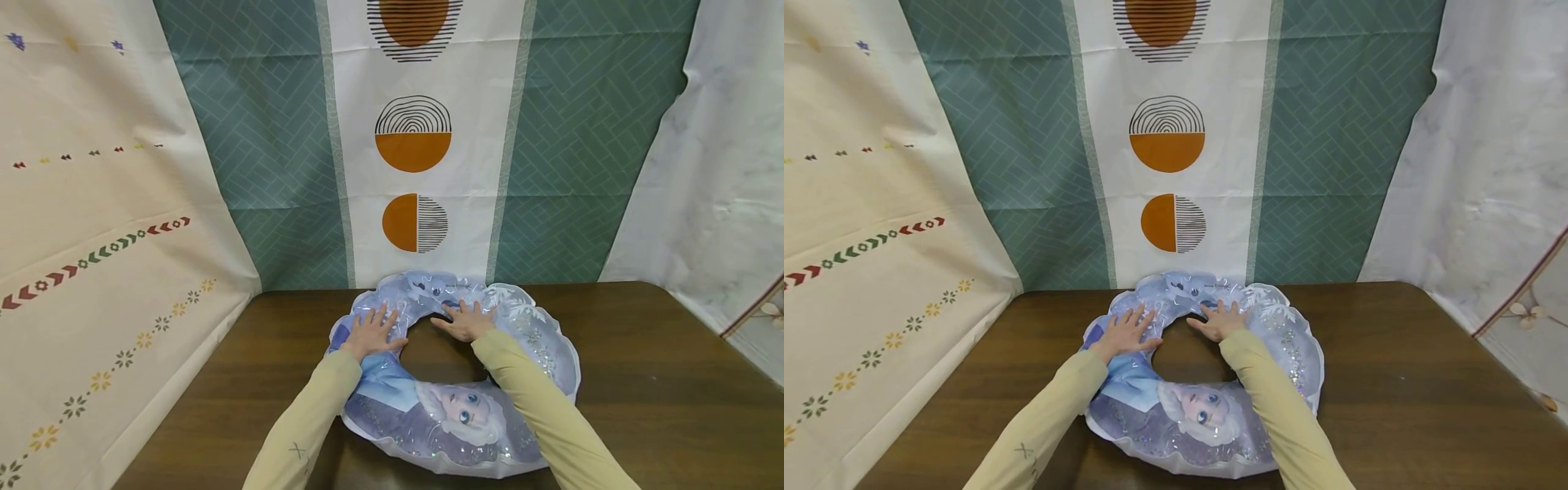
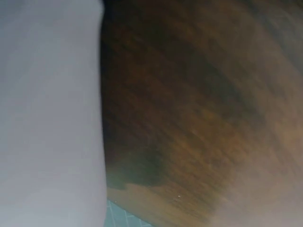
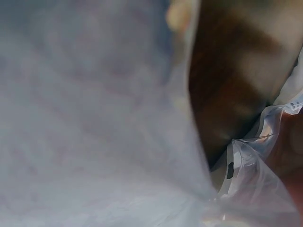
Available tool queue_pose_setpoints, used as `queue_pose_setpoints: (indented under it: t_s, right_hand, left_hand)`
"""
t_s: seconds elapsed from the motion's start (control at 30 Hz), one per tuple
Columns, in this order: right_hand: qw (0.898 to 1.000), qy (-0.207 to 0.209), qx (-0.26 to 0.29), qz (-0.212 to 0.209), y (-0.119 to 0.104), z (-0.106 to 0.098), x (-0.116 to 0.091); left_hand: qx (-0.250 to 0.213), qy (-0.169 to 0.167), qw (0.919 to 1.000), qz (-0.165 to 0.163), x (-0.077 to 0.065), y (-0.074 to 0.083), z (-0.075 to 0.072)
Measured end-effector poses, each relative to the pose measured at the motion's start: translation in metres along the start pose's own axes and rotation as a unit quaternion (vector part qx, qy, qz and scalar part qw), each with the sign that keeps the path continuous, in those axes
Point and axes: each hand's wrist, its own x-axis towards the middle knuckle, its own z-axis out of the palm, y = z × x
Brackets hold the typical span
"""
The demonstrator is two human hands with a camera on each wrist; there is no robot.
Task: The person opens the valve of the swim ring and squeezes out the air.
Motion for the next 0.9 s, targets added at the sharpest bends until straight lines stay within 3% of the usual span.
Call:
queue_pose_setpoints:
  t_s: [0.67, 0.9]
  right_hand:
    - [1.000, -0.003, -0.007, 0.001, -0.0028, -0.0011, -0.0029]
    - [1.000, -0.003, -0.009, 0.002, -0.0024, -0.0003, -0.0013]
  left_hand:
    - [-0.017, -0.025, 0.9995, 0.000, 0.0051, -0.0036, 0.0029]
    - [-0.008, -0.032, 0.9995, -0.005, 0.0024, 0.0008, -0.0024]
